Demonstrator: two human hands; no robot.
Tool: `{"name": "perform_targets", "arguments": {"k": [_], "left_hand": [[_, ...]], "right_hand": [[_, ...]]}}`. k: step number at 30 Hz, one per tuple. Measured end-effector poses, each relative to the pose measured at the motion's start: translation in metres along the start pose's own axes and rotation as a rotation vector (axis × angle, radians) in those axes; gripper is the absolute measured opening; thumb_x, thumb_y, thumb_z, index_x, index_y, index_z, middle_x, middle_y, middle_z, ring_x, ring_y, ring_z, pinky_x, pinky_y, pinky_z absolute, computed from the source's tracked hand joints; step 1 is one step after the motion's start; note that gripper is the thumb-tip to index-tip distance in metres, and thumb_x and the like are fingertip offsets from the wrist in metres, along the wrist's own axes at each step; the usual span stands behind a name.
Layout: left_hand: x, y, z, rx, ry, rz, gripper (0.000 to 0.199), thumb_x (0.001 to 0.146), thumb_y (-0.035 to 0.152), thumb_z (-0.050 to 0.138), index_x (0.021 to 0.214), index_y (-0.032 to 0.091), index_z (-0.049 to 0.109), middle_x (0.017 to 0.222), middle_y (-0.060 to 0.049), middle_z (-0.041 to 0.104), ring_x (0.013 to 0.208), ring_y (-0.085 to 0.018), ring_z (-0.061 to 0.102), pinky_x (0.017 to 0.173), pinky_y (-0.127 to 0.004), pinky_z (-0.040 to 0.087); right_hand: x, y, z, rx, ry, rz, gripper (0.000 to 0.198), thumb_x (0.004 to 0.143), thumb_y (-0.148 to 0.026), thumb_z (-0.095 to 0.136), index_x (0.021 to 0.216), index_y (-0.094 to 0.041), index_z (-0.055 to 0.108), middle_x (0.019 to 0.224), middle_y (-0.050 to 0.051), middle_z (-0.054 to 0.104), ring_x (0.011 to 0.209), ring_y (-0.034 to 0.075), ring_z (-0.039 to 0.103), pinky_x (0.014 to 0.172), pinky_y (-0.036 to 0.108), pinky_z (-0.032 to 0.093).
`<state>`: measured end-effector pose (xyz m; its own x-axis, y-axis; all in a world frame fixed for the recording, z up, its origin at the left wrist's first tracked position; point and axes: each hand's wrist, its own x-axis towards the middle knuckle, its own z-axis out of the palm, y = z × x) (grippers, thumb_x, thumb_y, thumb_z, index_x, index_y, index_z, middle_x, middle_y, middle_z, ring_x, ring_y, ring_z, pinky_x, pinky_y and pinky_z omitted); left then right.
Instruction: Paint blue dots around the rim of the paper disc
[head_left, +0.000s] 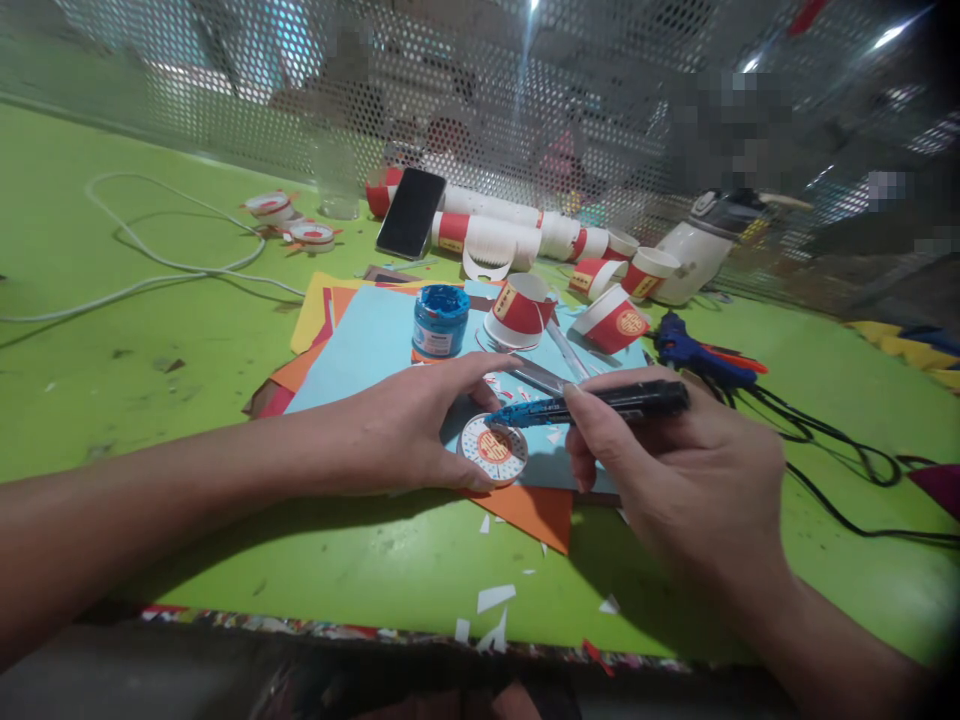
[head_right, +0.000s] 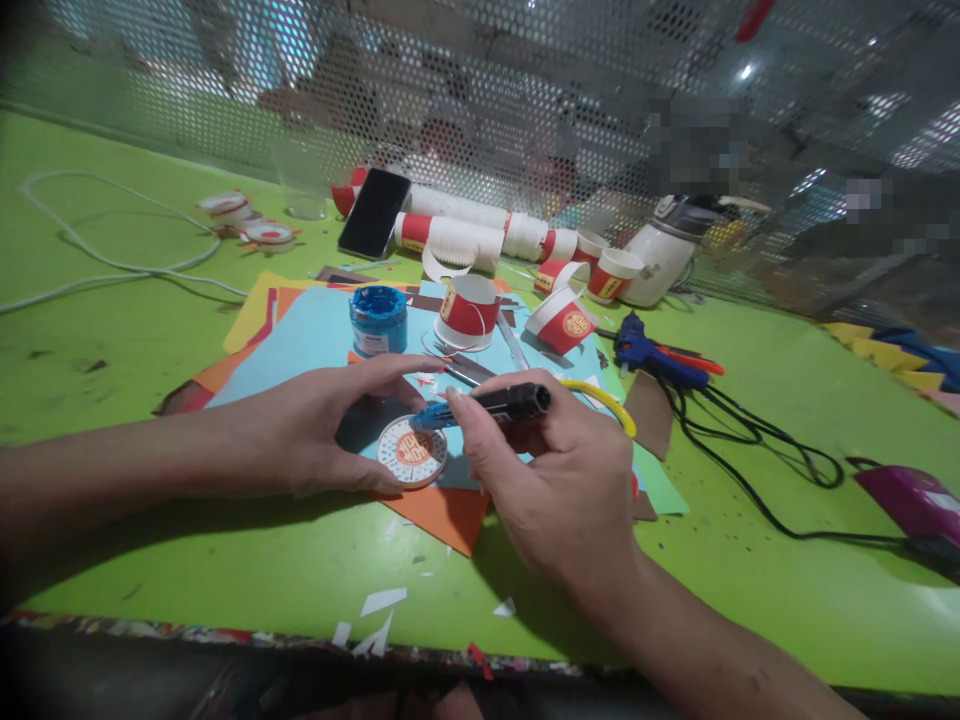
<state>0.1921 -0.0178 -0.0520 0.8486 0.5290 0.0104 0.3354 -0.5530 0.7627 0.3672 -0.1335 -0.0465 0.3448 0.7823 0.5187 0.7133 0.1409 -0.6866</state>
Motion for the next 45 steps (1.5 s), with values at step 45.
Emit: {"name": "perform_targets", "arguments": {"k": [45], "left_hand": [[0.001,-0.005,0.002,0.015,0.017,0.034,0.088,0.072,0.039,0.079,0.15,0.026,0.039,0.125,-0.007,0.067,0.109,-0.028,0.063,0.093,-0.037,0.047]], "right_hand": [[0.001,-0.004,-0.009,0.044,0.106,-0.088,0.017,0.085,-0.029,0.07,0.071,-0.021,0.067,0.052,-0.005,0.059,0.043,0.008,0.048,0.041,0.022,0.039]]}}
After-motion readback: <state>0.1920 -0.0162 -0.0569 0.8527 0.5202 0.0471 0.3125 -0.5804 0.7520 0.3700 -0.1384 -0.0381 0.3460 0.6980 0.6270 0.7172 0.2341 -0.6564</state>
